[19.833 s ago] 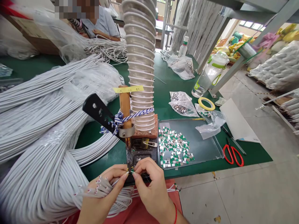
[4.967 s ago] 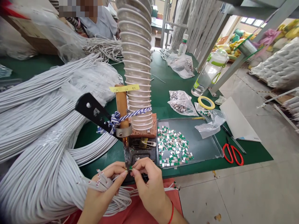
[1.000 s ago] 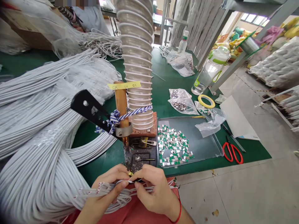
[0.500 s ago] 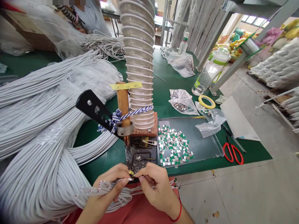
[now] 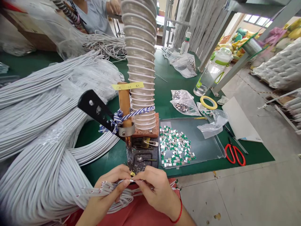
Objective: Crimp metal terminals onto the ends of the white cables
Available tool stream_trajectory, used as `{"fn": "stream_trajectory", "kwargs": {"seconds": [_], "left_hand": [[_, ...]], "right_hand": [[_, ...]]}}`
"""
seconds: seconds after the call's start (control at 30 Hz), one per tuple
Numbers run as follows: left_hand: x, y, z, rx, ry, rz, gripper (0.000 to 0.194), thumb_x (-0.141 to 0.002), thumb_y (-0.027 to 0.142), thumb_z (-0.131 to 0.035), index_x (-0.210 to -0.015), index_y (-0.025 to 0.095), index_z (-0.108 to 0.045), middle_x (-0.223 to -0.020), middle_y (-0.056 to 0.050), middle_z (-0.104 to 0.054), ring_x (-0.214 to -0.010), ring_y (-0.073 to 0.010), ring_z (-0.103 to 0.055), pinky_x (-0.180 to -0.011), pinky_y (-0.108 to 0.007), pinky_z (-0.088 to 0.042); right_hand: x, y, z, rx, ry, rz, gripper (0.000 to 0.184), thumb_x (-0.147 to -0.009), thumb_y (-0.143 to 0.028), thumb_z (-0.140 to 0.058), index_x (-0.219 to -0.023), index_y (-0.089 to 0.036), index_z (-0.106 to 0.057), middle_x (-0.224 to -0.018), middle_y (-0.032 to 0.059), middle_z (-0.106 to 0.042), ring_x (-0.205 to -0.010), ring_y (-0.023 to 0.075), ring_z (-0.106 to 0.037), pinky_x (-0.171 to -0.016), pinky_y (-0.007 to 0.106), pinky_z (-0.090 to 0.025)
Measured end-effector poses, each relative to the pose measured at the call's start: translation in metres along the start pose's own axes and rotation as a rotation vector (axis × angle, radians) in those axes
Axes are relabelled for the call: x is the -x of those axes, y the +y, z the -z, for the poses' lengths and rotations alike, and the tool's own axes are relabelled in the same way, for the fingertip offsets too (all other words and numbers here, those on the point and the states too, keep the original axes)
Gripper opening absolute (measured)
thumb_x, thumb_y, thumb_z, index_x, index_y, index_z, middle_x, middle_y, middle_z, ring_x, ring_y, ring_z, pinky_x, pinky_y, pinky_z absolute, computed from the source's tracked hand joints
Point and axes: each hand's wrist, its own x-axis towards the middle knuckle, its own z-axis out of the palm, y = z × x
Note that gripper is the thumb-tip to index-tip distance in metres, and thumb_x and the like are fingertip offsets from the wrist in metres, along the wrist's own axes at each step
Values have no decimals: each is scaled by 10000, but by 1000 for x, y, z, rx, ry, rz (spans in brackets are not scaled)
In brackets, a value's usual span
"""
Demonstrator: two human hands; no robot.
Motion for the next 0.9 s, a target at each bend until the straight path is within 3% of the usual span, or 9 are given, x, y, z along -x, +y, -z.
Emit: {"fn": "stream_trajectory", "kwargs": {"seconds": [0.27, 0.4, 0.5, 0.67, 0.77, 0.9], "left_hand": [[1, -3, -2, -83, 52, -20, 152, -867, 189, -667, -779, 244, -778, -818, -34, -720, -819, -221, -724, -727, -281, -589], [2, -6, -3, -99, 78, -47, 174, -859, 173, -673, -840, 267, -818, -844, -35, -757, -812, -217, -743, -778, -302, -605], [2, -7, -3, -111, 105, -58, 200, -846, 153, -677, -871, 283, -828, -885, -33, -775, -817, -212, -750, -785, -296, -609], [1, -5, -3, -138, 108, -59, 204, -828, 134, -681, -840, 271, -830, -869, -31, -776, -760, -192, -747, -758, -276, -613], [0, -5, -3, -133, 110, -59, 189, -833, 143, -680, -840, 263, -826, -869, -34, -770, -793, -196, -750, -768, -269, -607], [-5, 0, -2, -152, 77, -89, 175, -819, 121, -690, -805, 236, -821, -821, -37, -773, -723, -168, -740, -709, -215, -598]], "right_hand": [[0, -6, 0, 120, 9, 26, 201, -995, -126, -476, -925, -199, -650, -722, 6, -586, -619, 149, -536, -572, 231, -412], [3, -6, 16, 289, 11, 65, 195, -1000, -126, -447, -968, -204, -623, -764, 29, -616, -652, 174, -568, -596, 253, -433], [5, 0, 45, 418, 104, -34, 176, -999, -136, -459, -975, -212, -616, -783, 31, -617, -675, 188, -581, -613, 266, -443], [2, 19, 91, 681, 218, -323, 107, -961, -274, -552, -903, -211, -616, -776, 41, -582, -741, 250, -578, -644, 323, -436], [-2, 29, 96, 723, 248, -340, 123, -942, -302, -550, -869, -211, -590, -804, 58, -603, -800, 280, -581, -702, 363, -437], [-6, 31, 86, 689, 236, -319, 146, -943, -263, -503, -818, -216, -562, -818, 60, -621, -802, 270, -584, -720, 367, -437]]}}
